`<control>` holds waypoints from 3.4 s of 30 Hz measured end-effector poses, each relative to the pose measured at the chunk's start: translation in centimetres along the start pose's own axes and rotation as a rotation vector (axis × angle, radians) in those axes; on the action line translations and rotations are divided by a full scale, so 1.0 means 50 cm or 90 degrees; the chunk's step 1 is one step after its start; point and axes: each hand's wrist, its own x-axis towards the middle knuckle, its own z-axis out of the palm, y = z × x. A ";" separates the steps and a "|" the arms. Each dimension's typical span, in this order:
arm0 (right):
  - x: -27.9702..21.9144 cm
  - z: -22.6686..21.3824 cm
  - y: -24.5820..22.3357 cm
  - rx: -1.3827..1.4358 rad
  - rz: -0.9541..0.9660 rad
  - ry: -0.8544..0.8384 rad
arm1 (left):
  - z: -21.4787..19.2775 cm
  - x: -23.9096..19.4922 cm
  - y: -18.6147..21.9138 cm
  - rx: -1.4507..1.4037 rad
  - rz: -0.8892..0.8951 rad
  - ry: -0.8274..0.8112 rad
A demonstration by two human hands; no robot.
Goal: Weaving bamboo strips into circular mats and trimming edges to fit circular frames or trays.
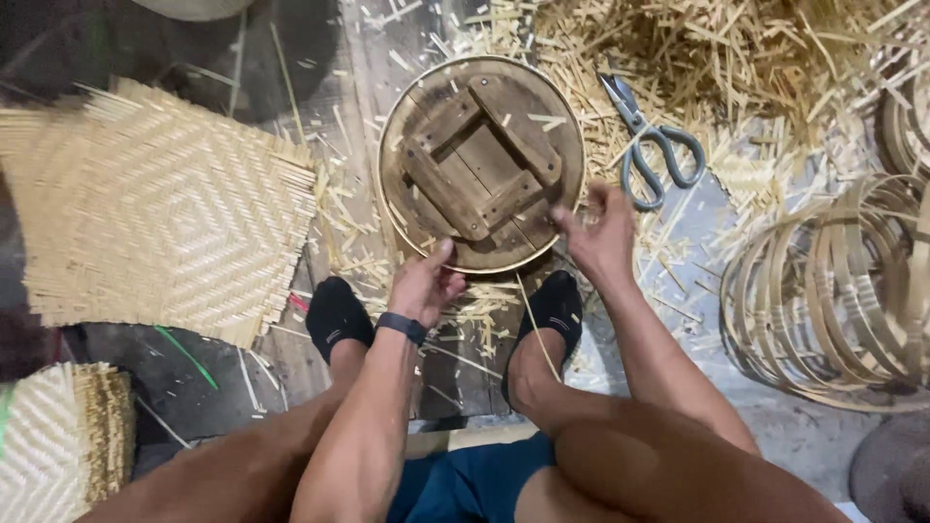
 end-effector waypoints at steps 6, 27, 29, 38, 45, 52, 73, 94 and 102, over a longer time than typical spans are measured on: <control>-0.002 0.042 -0.227 0.146 -0.158 -0.236 | 0.051 -0.178 0.184 0.449 0.546 0.047; -0.090 0.081 -0.031 0.791 0.263 -0.202 | -0.046 -0.061 0.514 0.374 0.685 0.223; -0.116 0.082 -0.002 0.770 0.257 -0.197 | -0.034 -0.043 0.523 0.348 0.634 0.170; -0.168 0.036 0.081 0.222 0.153 -0.162 | -0.010 0.132 0.412 0.370 0.497 0.049; -0.223 0.016 -0.048 -0.396 -0.368 -0.196 | 0.178 -0.040 0.143 0.907 0.905 -0.170; -0.087 -0.083 0.254 -0.082 -0.153 0.058 | 0.094 -0.035 0.026 1.190 0.935 -0.224; -0.135 -0.074 0.258 -0.136 0.128 0.045 | -0.023 0.144 0.891 1.013 1.220 0.307; -0.172 0.001 0.171 -0.090 0.071 -0.092 | -0.039 0.148 0.870 1.004 1.144 0.319; -0.165 0.006 0.161 -0.150 0.063 -0.083 | -0.043 0.159 0.904 1.033 1.111 0.264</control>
